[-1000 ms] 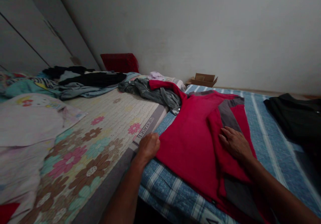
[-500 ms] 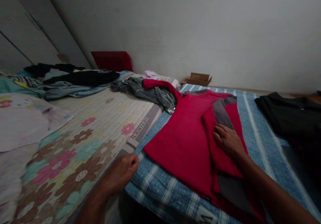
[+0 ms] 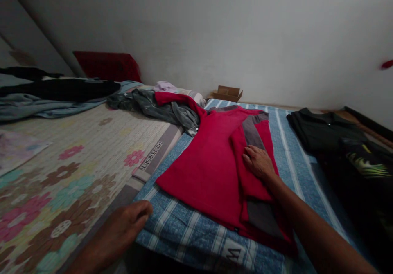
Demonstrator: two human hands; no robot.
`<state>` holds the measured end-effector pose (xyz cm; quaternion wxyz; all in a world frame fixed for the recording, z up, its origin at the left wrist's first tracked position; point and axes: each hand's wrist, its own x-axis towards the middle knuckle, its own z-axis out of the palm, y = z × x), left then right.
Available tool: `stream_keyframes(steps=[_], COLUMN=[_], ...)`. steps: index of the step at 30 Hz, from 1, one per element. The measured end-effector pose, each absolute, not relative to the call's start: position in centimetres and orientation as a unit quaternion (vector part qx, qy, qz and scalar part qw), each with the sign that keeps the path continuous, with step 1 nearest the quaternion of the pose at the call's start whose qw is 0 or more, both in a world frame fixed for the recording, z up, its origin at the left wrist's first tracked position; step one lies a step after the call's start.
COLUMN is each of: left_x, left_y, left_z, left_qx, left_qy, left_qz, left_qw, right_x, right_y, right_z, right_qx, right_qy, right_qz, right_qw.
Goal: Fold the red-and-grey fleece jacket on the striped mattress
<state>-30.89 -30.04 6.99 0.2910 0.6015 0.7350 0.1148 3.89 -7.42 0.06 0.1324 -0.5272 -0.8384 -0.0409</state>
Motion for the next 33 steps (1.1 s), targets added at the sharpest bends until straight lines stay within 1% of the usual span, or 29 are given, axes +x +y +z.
stream_keyframes(steps=[5, 8, 12, 16, 22, 27, 33], left_x=[-29.6, -29.2, -28.5, -26.9, -24.1, -22.3, -21.2], left_y=[-29.4, -28.8, -27.9, -27.0, -25.5, -24.3, -23.0], left_z=[7.2, 6.5, 5.6, 5.2, 4.3, 3.2, 2.8], left_qx=[0.6, 0.61, 0.604, 0.617, 0.661, 0.687, 0.709], left_qy=[0.738, 0.726, 0.733, 0.722, 0.68, 0.647, 0.635], left_qz=[0.108, 0.159, 0.234, 0.264, 0.29, 0.324, 0.305], left_qw=[0.289, 0.274, 0.207, 0.167, 0.128, 0.069, 0.028], right_x=[3.8, 3.7, 3.5, 3.4, 3.2, 3.2, 3.0], right_y=[-7.4, -7.5, -7.5, -7.4, -7.2, -7.2, -7.3], right_z=[0.2, 0.3, 0.3, 0.0, -0.5, -0.6, -0.7], right_qx=[-0.534, -0.53, -0.527, -0.524, -0.525, -0.523, -0.527], right_qy=[-0.834, -0.836, -0.836, -0.838, -0.835, -0.837, -0.834], right_qz=[-0.04, -0.037, -0.031, -0.021, -0.025, -0.025, -0.031], right_qw=[0.133, 0.139, 0.151, 0.152, 0.161, 0.16, 0.158])
